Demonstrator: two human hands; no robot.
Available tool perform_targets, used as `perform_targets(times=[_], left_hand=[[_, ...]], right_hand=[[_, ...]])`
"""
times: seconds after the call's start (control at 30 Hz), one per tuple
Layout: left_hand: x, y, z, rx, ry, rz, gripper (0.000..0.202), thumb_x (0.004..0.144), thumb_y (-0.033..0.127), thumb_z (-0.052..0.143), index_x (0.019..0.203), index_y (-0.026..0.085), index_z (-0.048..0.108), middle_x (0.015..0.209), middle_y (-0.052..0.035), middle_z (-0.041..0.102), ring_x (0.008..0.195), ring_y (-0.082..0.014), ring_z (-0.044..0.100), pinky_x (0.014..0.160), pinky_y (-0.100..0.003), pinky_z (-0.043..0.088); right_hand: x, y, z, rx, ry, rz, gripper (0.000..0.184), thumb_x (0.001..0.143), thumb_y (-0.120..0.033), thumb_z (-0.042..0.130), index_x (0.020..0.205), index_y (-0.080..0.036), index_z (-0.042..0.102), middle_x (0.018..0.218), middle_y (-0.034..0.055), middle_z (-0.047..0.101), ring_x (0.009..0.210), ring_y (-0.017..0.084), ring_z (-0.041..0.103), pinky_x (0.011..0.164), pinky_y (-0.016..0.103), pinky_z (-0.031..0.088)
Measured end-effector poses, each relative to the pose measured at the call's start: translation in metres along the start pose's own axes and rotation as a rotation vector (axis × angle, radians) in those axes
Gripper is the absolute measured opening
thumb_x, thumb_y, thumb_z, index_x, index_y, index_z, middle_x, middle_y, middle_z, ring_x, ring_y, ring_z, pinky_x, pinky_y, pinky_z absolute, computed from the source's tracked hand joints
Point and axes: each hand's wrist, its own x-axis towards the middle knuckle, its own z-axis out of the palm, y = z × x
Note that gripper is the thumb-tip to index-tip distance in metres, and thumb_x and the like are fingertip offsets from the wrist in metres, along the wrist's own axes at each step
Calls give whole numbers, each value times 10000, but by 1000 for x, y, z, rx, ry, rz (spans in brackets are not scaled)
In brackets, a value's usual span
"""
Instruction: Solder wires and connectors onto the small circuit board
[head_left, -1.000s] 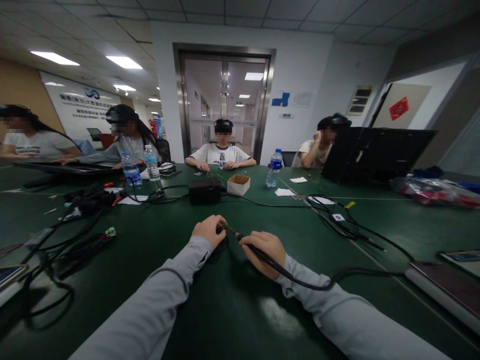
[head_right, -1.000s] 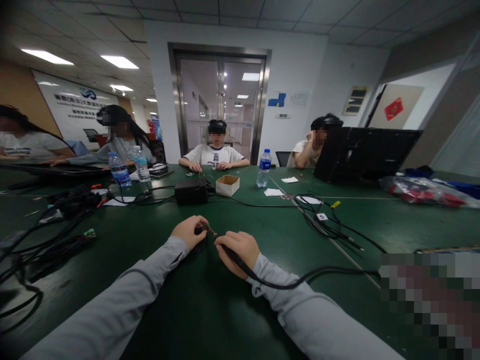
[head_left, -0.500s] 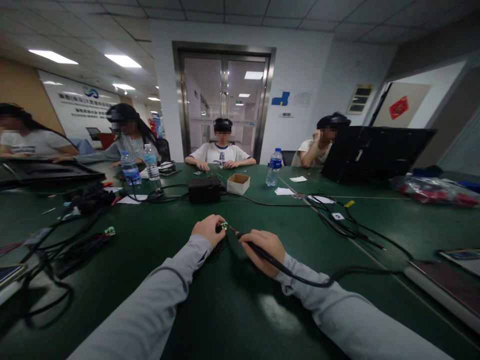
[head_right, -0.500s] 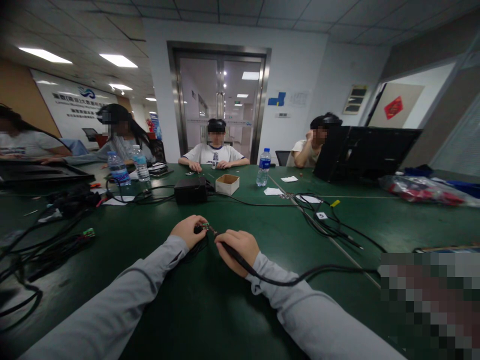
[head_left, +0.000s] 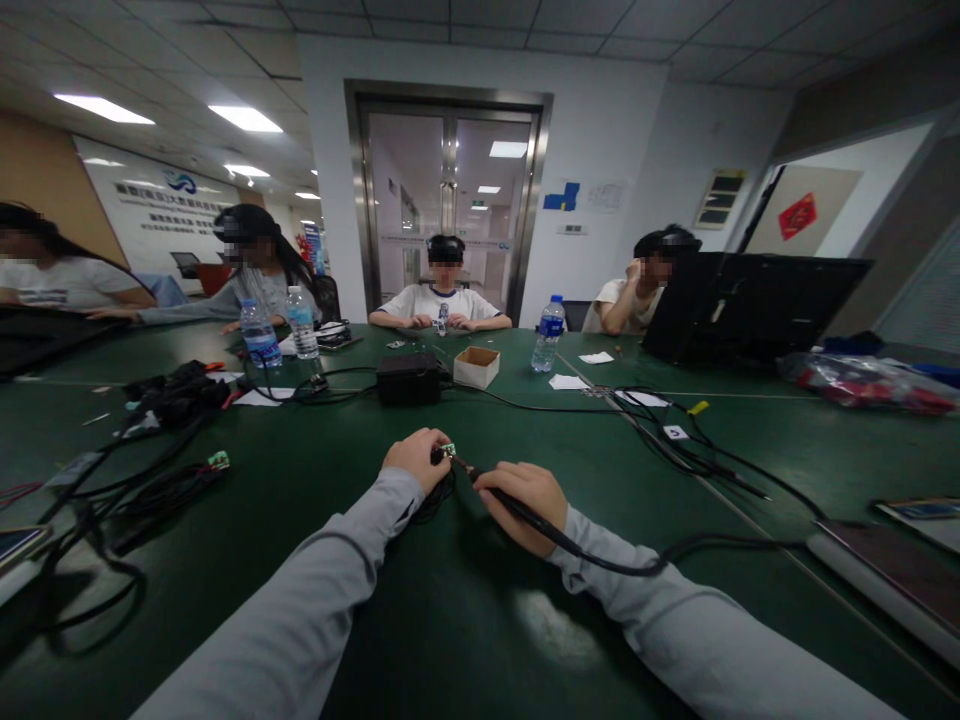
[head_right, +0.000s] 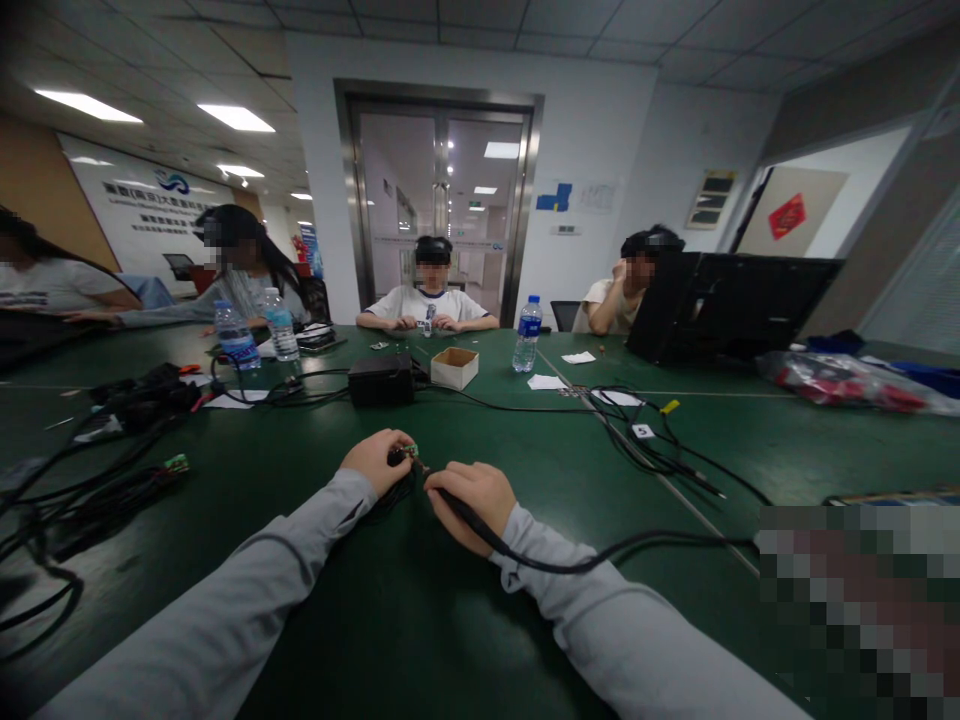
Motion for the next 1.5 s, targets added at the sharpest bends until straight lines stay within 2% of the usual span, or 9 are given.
perform_targets(times=[0.37, 0.63, 0.9, 1.1, 1.5], left_hand=[[1, -2, 2, 3, 10, 3, 186, 778, 262, 594, 956, 254, 647, 1012, -10, 670, 942, -180, 632, 836, -278, 468], [1, -1, 1, -6, 4, -7, 179, 774, 264, 601, 948, 255, 642, 1011, -6, 672, 944, -183, 631, 837, -286, 468], [1, -1, 1, 1, 3, 12, 156, 781, 259, 592, 929, 253, 639, 986, -1, 672, 918, -172, 630, 813, -275, 459], [0, 0, -1, 10, -6, 9, 153, 779, 258, 593, 925, 253, 637, 997, -5, 676, 927, -176, 631, 814, -282, 459], [-1, 1, -1, 20, 0, 16, 175, 780, 268, 580, 941, 252, 648, 1003, -2, 684, 919, -178, 638, 806, -281, 466]], right_hand=[[0, 1, 0, -16, -6, -3, 155, 946, -247, 468, 940, -213, 619, 773, 16, 666, 617, 123, 583, 612, 246, 398], [-1, 0, -1, -16, 77, 14, 146, 938, -234, 482, 905, -208, 621, 762, 20, 683, 589, 122, 579, 600, 250, 405], [-1, 0, -2, -15, 53, 19, 125, 928, -221, 493, 909, -206, 616, 770, 11, 683, 592, 122, 576, 605, 249, 403], [2, -2, -4, 0, 84, -5, 131, 927, -213, 492, 883, -202, 615, 720, 7, 664, 572, 120, 563, 594, 250, 392], [0, 0, -1, 8, 36, -9, 151, 943, -230, 476, 913, -205, 621, 743, 12, 670, 597, 120, 580, 605, 250, 387]])
